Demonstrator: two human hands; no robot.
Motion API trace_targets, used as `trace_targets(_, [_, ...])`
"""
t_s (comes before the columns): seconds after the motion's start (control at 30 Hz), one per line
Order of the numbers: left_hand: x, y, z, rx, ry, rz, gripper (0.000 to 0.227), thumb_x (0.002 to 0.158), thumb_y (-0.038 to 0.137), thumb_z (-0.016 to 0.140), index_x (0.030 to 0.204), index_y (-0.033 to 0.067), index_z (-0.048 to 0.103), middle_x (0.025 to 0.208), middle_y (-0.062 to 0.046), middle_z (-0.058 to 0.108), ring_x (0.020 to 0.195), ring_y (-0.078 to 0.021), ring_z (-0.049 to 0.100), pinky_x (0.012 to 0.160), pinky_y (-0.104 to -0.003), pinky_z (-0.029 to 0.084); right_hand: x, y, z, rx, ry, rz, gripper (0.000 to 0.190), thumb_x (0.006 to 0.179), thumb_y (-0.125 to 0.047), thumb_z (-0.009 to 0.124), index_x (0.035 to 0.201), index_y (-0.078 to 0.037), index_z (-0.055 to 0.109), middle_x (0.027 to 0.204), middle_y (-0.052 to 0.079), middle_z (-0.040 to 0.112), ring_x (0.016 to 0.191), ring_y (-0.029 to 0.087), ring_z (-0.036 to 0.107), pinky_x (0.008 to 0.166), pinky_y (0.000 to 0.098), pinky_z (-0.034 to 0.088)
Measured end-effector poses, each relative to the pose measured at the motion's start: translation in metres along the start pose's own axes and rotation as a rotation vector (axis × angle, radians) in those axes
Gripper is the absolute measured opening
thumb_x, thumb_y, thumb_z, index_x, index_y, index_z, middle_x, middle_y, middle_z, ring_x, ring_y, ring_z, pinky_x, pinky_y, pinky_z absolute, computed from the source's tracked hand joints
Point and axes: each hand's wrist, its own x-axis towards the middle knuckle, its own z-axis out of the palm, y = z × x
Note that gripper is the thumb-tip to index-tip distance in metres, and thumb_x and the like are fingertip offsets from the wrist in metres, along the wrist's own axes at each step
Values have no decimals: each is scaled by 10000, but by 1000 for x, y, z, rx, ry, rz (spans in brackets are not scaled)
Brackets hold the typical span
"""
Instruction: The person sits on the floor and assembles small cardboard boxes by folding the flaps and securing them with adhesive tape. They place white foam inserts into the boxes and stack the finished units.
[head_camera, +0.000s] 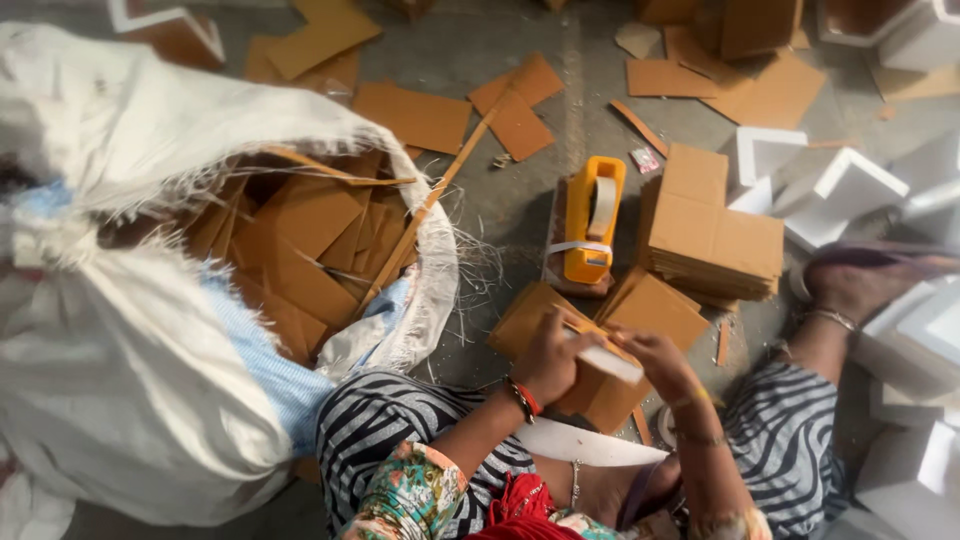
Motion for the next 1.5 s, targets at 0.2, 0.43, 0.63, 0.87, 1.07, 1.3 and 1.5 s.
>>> trace_targets(0.2, [-5,24,-17,-81,-83,232,372,868,-49,611,1132,193,711,1162,-134,510,1190,-342,554,1069,-435,480,-28,12,-6,336,178,43,442,1010,-237,600,1365,26,598,1190,95,682,1066,174,626,934,312,486])
trace_targets(0.43, [22,-20,-30,-261,307,-172,411,844,-26,622,1244,69,627,1266,-114,540,1265,-279,486,1104,-398,419,-48,-40,40,33,272,-337,417,931,-119,710,1310,2,581,1103,102,697,946,174,679,809,315,583])
trace_targets(0.63, [26,-62,-60,-375,-131,-550,247,1049,233,572,1153,117,764,1147,-89,789,1075,-244,748,954,-371,581,-40,-100,43,-655,324,-623,479,798,-66,817,1261,-80,697,1110,126,759,987,189,724,822,339,584])
trace_targets(0.87, [56,-29,-21,320,-264,-113,537,761,261,828,1283,240,706,1157,17,730,1090,-193,631,1019,-452,393,-3,-94,59,-308,-8,-628,442,817,-129,841,1212,-6,684,1157,104,748,1073,228,708,968,350,565])
trace_targets(1.07, [49,-35,-19,332,-228,-132,487,781,238,814,1259,274,730,1161,46,734,1085,-179,636,1030,-447,378,68,-114,31,423,149,-259,300,963,-344,651,1118,-93,704,845,-23,678,759,91,658,703,254,577])
trace_targets(1.3, [47,-39,-7,362,-172,-45,339,912,184,751,1230,302,746,1181,77,743,1110,-148,646,1037,-413,399,35,-92,57,-420,401,-341,373,1007,-318,722,848,20,717,697,45,631,642,89,522,553,282,435])
trace_targets(1.5, [62,-35,-4,329,-260,-179,371,773,227,809,1137,239,740,1101,28,736,1068,-200,635,997,-465,380,-22,-31,74,-82,335,-147,331,936,-323,750,887,4,765,781,20,732,749,67,642,693,233,515])
